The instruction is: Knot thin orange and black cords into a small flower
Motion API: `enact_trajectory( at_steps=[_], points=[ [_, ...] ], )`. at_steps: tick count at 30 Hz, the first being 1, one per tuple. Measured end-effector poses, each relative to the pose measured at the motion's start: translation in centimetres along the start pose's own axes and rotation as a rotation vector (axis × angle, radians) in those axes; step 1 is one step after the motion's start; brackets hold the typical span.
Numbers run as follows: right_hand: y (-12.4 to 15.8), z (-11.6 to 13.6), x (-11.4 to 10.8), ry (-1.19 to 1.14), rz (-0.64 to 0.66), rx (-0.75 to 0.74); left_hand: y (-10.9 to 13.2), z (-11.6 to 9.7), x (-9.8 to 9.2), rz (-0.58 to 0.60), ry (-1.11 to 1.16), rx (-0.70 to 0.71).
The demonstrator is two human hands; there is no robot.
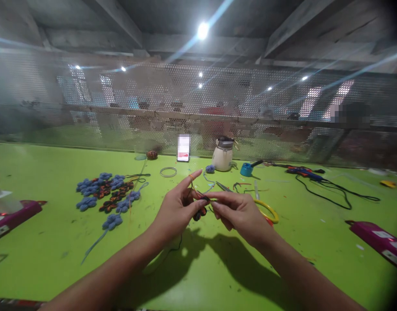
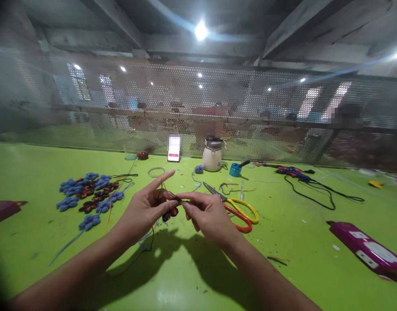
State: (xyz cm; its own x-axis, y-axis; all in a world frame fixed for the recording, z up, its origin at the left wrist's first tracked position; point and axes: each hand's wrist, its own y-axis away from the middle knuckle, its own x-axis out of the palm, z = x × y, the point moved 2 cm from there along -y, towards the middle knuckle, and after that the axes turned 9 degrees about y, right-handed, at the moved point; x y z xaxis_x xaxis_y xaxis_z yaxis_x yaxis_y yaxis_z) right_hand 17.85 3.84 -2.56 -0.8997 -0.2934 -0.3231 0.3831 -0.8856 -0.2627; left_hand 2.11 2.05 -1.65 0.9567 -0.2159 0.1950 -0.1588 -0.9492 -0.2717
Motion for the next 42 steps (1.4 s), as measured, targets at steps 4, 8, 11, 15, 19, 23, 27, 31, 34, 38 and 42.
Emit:
enact_trajectory(
  at_steps=[4,8,11,15,19,23,27,31,34,38,42],
  points=[
    [0.0,-0.1,0.3,-0.089,0.03,0.033,-0.5,0.7,-0.8,0.009,0.212,-0.152],
    [-0.2,-0.4,0.1,-0.22,0.101,0.113,-0.6,1.0,-1.1,0.017,0.269,-0.176],
    [-0.2,-0.6,-0.3,-0.3,0.178,0.19,-0.5,0.8,-1.0,0.019,0.232,-0.153],
    [-0.1,-0.5,-0.8,-0.346,0.22,0.216,-0.4,0.6,-0.7,0.038,0.197,-0.157],
    [-0.1,-0.3,-1.1,-0.304,0.243,0.171,-0.3,0.4,-0.6,0.022,0.184,-0.153],
    [-0.1,-0.3,-1.3,-0.261,0.264,0.136,-0.4,0.4,-0.6,0.034,0.183,-0.122],
    [-0.2,-0.5,-1.2,-0.276,0.263,0.138,-0.5,0.5,-0.7,0.036,0.173,-0.114],
    [-0.2,-0.4,-1.2,-0.285,0.266,0.15,-0.6,0.8,-0.9,0.035,0.184,-0.123],
    [-0.2,-0.3,-1.2,-0.276,0.275,0.16,-0.6,1.0,-1.1,0.026,0.182,-0.132],
    [-0.2,0.0,-1.3,-0.233,0.285,0.184,-0.5,0.8,-1.0,0.025,0.16,-0.156],
    [-0.2,-0.2,-1.1,-0.203,0.277,0.224,-0.4,0.8,-0.6,0.045,0.032,-0.143]
  ],
)
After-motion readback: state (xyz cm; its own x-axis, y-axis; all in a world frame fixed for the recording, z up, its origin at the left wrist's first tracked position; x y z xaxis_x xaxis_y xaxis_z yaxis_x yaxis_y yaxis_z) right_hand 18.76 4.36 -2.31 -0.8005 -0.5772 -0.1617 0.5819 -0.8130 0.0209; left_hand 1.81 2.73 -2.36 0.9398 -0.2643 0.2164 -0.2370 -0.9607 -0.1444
